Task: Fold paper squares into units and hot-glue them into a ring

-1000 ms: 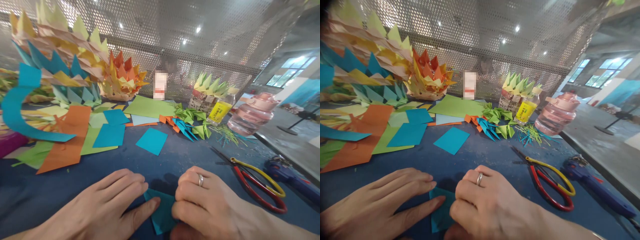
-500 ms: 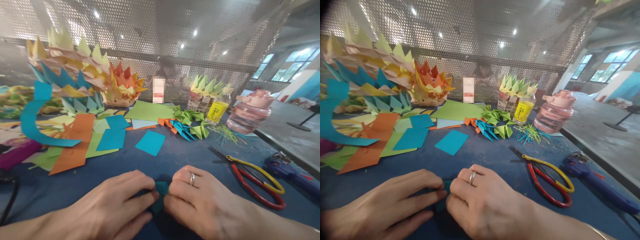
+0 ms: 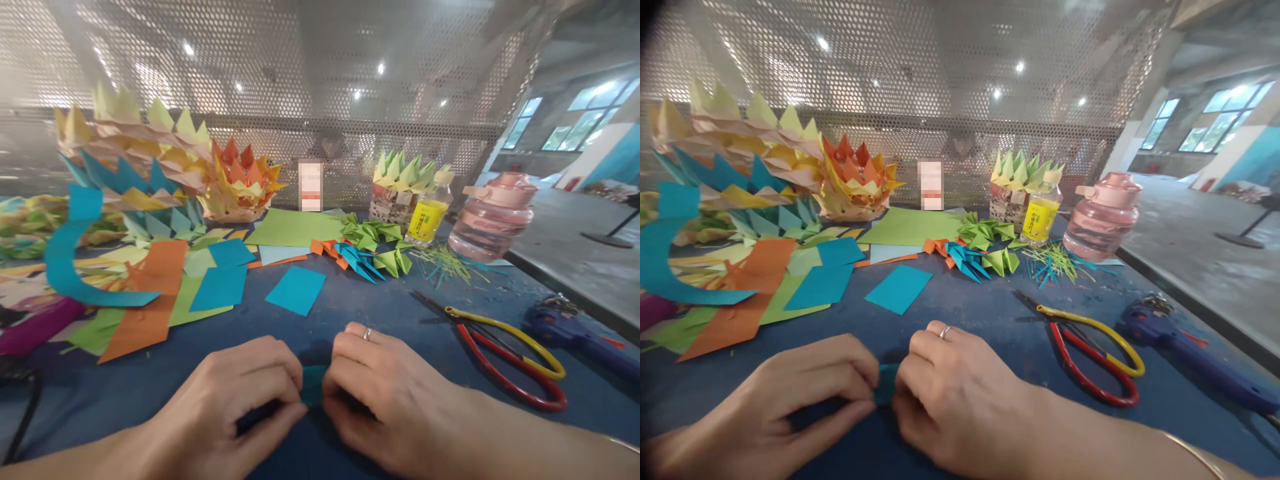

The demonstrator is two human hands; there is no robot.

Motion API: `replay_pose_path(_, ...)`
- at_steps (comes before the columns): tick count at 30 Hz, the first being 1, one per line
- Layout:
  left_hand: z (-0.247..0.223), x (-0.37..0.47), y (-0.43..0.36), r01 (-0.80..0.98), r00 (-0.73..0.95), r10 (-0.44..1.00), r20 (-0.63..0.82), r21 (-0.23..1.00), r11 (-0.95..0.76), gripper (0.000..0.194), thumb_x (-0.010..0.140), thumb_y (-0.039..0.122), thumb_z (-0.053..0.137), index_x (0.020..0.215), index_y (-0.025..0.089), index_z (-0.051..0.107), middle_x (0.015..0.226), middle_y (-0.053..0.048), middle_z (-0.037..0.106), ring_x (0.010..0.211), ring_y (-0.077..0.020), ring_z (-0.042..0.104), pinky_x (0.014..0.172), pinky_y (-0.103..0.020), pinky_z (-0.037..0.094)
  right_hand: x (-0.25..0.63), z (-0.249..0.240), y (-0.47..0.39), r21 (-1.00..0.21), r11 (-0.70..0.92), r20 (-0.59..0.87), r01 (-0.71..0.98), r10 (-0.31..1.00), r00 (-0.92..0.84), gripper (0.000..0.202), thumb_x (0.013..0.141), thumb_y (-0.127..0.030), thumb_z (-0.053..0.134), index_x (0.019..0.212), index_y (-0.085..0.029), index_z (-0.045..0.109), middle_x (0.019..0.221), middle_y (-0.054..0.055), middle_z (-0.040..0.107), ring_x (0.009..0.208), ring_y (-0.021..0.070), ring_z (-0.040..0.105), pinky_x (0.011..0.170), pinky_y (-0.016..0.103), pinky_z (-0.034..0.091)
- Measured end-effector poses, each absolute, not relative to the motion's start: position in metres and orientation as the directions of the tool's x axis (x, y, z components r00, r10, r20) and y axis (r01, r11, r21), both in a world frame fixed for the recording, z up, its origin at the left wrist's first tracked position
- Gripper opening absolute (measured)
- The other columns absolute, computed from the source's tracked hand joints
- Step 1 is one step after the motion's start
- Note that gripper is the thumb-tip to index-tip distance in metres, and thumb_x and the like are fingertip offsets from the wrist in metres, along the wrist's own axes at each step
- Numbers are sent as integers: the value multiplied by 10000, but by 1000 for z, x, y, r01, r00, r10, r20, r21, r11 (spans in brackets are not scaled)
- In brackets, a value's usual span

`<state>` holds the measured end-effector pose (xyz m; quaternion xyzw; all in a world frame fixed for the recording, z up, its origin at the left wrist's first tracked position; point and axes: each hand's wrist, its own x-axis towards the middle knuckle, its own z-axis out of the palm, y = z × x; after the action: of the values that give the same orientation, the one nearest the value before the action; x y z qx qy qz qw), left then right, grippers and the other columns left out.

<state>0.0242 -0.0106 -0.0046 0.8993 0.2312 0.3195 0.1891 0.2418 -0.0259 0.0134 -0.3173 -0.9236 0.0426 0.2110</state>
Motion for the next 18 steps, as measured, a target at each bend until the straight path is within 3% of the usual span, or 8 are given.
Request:
replay_pose_path(3, -3, 26, -9, 312, 656, 613, 441, 581, -752, 186, 881, 86, 487, 751, 193, 565, 802, 20, 596, 734, -75, 592, 656, -167, 467, 243, 16, -26, -381, 733, 306, 564, 675, -671, 123, 865, -137, 569, 749, -131, 610, 742, 16, 592, 707, 128, 515, 751, 268, 412)
replay_pose_path(6, -3, 27, -6, 359, 627, 672, 394, 619, -699, 176, 841, 94, 516, 696, 192, 540, 818, 32, 579, 741, -66, 587, 664, -167, 459, 243, 18, -27, -462, 655, 252, 598, 744, -619, 130, 848, -145, 605, 721, -144, 582, 724, -10, 574, 681, 109, 495, 715, 261, 389)
replay_pose_path(14, -7, 27, -5, 386, 628, 699, 341, 644, -661, 170, 809, 85, 510, 675, 189, 499, 813, 33, 555, 735, -78, 568, 666, -195, 440, 242, 21, -27, -494, 552, 164, 672, 818, -552, 154, 812, -179, 665, 728, -170, 536, 744, -31, 546, 713, 123, 473, 690, 278, 353)
replay_pose_path(18, -5, 30, -4, 376, 638, 685, 351, 634, -676, 158, 790, 82, 485, 674, 189, 488, 798, 29, 551, 733, -84, 558, 649, -192, 434, 243, 22, -27, -509, 544, 158, 666, 821, -549, 118, 821, -160, 654, 898, -193, 572, 806, -29, 584, 762, 140, 508, 746, 301, 372)
